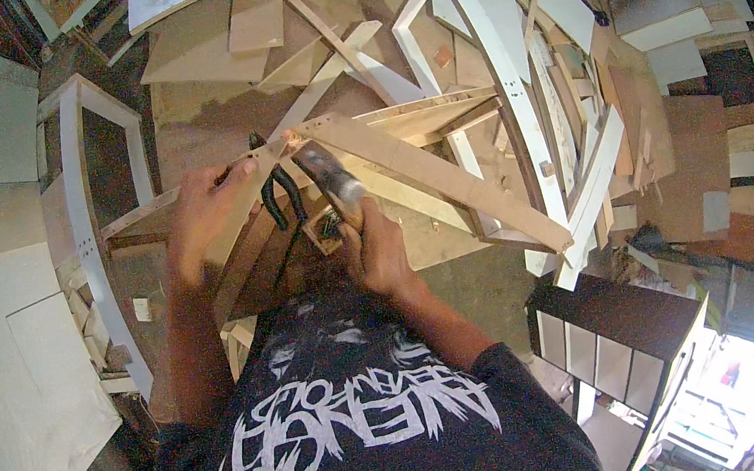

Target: The person assembles wooden furniture by hammering nails into boards, using pliers to pull out or adjust fasteners, and joining panels together.

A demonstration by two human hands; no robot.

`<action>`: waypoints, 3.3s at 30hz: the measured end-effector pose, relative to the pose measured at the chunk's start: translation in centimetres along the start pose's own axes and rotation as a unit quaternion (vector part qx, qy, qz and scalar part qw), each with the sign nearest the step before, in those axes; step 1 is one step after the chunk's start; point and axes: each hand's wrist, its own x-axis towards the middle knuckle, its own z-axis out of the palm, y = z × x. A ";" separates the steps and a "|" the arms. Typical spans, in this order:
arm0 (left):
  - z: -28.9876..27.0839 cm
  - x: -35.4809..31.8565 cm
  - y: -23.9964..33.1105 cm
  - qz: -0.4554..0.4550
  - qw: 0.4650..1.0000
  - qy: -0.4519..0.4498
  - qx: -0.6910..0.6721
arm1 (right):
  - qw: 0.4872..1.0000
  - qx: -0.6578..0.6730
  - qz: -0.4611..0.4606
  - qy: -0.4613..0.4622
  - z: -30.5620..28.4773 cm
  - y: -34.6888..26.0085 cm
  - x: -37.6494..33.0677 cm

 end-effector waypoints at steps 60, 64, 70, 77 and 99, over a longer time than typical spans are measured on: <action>0.3 -0.4 0.8 0.007 1.000 0.014 -0.023 | 0.998 0.059 0.011 0.000 0.3 1.0 -0.1; 0.7 1.0 -1.7 0.029 0.997 -0.010 -0.069 | 0.994 -0.055 0.061 -0.078 1.5 1.5 0.1; 0.5 0.4 -0.5 -0.003 0.999 0.016 -0.043 | 0.998 0.036 0.039 -0.043 0.2 -0.5 -0.4; 0.5 0.8 -1.0 0.021 0.999 0.007 -0.027 | 1.000 0.017 0.014 -0.008 0.3 -0.9 0.9; 0.2 1.3 -1.9 0.046 0.996 0.039 0.059 | 0.998 0.018 0.050 -0.032 -0.1 -0.5 1.0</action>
